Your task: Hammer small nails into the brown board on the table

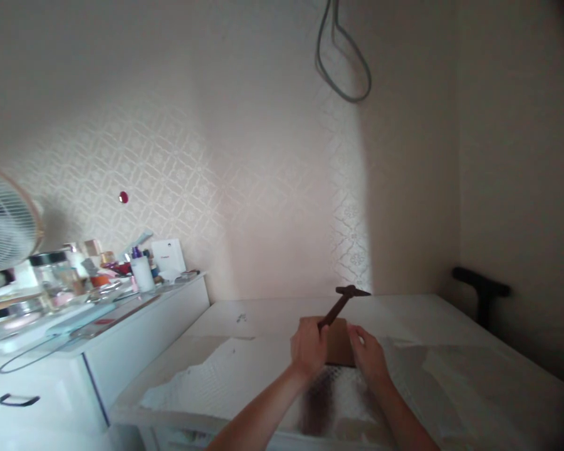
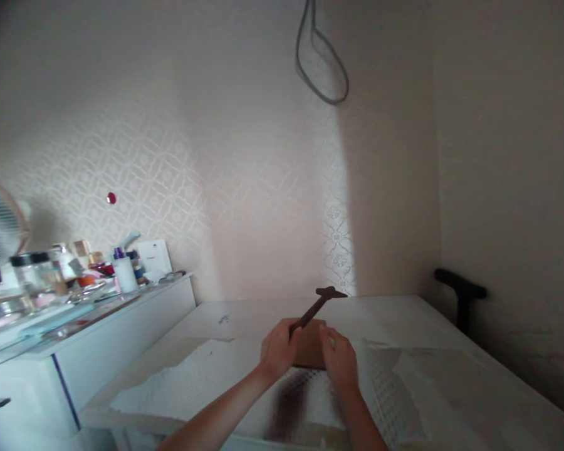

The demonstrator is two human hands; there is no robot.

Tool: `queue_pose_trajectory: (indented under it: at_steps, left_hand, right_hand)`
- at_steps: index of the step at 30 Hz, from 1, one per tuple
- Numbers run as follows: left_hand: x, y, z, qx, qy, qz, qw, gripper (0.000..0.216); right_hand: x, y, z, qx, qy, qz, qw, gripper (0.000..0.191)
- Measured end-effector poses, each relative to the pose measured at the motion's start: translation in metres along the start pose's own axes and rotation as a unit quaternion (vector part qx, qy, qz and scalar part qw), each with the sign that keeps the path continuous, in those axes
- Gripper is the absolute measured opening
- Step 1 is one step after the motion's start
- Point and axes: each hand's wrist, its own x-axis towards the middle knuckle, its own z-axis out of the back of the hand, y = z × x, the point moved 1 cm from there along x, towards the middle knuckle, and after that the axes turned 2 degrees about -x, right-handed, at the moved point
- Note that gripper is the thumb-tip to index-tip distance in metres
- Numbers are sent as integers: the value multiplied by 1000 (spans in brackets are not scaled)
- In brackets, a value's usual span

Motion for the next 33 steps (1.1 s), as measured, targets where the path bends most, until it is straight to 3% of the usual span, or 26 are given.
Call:
queue_pose_trajectory:
  at_steps: [3,9,14,24,29,33]
  left_hand:
    - [-2,-24,-20,-4,21,4,1000,35]
    - [10,-52,-40,16,61,57,996,37]
    - [24,-55,-44,31,76,94,992,36]
    - [29,-58,-41,37,77,97,992,31]
    - [32,-65,-41,6,119,108,987,31]
    - [36,-71,-51,-75,141,111,981,31]
  right_hand:
    - [2,-3,3,46,-46,-15,998,57]
    - [6,-12,5,-12,-151,-63,986,61]
    - [7,-11,5,-4,-159,-83,984,59]
    - [5,-2,8,38,-154,-115,981,59]
    - [6,2,13,55,-198,-88,975,55]
    - [1,8,23,70,-286,-39,955,47]
